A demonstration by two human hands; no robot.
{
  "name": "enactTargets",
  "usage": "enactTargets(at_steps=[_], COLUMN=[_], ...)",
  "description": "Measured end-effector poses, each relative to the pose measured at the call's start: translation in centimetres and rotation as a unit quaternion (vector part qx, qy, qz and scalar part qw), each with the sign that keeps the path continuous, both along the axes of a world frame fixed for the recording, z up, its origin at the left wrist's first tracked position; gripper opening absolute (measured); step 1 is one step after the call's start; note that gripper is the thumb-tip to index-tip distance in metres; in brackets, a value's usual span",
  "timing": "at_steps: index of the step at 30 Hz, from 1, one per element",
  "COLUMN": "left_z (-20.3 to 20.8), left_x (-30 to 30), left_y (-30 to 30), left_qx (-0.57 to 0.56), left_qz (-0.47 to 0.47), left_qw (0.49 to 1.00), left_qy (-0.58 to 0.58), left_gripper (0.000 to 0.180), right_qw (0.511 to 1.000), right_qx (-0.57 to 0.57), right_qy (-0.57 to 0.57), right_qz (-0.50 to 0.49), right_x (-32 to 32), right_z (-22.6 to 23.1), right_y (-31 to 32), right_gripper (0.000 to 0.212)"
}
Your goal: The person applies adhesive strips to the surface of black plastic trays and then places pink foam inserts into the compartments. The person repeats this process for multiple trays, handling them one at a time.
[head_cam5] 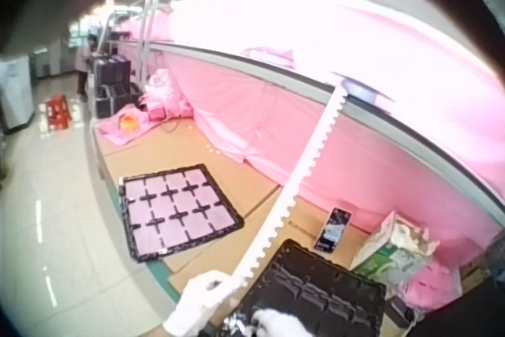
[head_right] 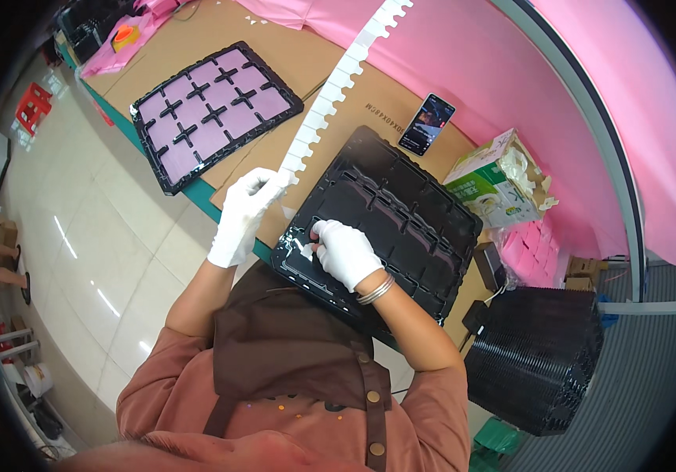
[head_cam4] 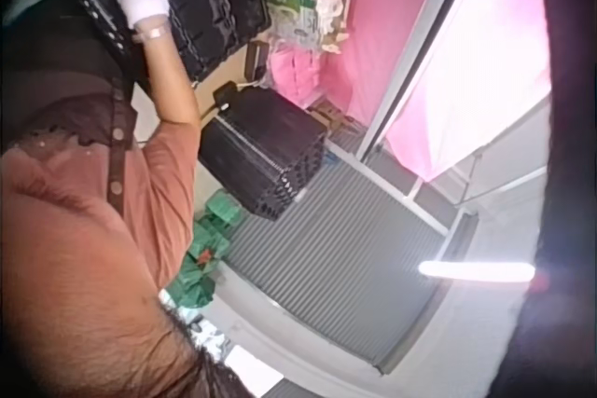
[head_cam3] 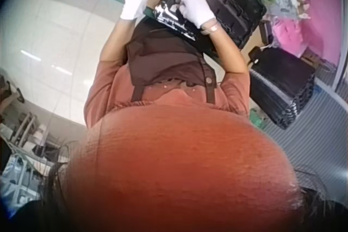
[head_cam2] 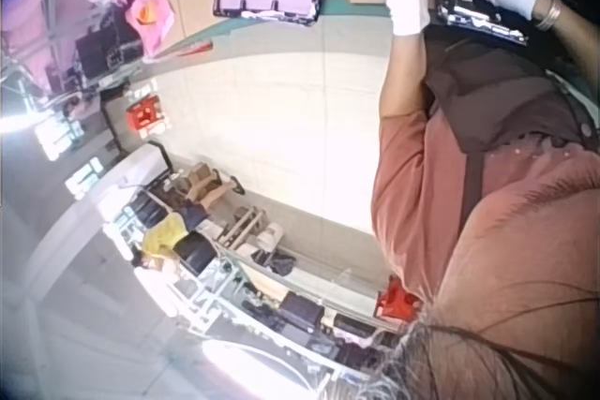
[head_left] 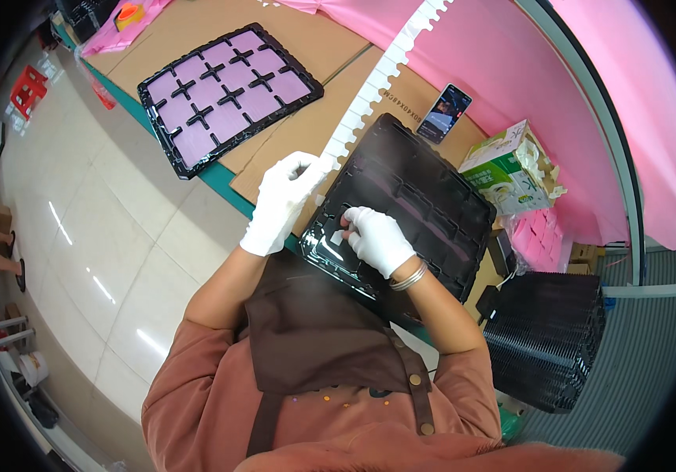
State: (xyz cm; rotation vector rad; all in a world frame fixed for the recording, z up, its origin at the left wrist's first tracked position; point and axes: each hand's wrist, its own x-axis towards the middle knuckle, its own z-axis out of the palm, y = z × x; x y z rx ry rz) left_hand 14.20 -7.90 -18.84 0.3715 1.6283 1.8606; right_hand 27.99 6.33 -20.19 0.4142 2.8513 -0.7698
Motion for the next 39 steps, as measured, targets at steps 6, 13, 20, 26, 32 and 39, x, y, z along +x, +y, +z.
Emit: enactTargets(at_steps=[6, 13, 20, 26, 32, 39], left_z=[0.1, 0.0, -0.2, -0.7, -1.1, -4.6], left_x=[0.0, -0.1, 0.0, -0.5, -0.5, -2.0], left_y=[0.1, -0.1, 0.0, 0.2, 2.3, 2.5], left_qx=[0.002, -0.006, -0.009, -0.002, -0.003, -0.002], left_qz=[0.002, 0.001, -0.011, 0.008, -0.002, 0.006], left_qw=[1.0, 1.0, 1.0, 0.997, 0.996, 0.997], left_qy=[-0.004, 0.0, 0.001, 0.077, 0.092, 0.079], left_gripper=[0.019, 0.019, 0.021, 0.022, 0.021, 0.02], right_qw=[0.995, 0.991, 0.995, 0.894, 0.803, 0.768], right_qx=[0.052, 0.108, 0.06, 0.211, 0.351, 0.333], right_qy=[-0.076, -0.053, 0.056, 0.324, 0.242, -0.018], right_qz=[0.031, 0.051, 0.065, -0.227, -0.418, -0.547], right_x=[-0.9, -0.7, 2.8, 6.9, 15.4, 25.5], right_z=[1.7, 1.2, 2.6, 10.1, 10.8, 3.2], right_y=[-1.0, -2.1, -1.7, 14.0, 32.3, 37.4], right_gripper=[0.016, 0.018, 0.014, 0.005, 0.022, 0.03])
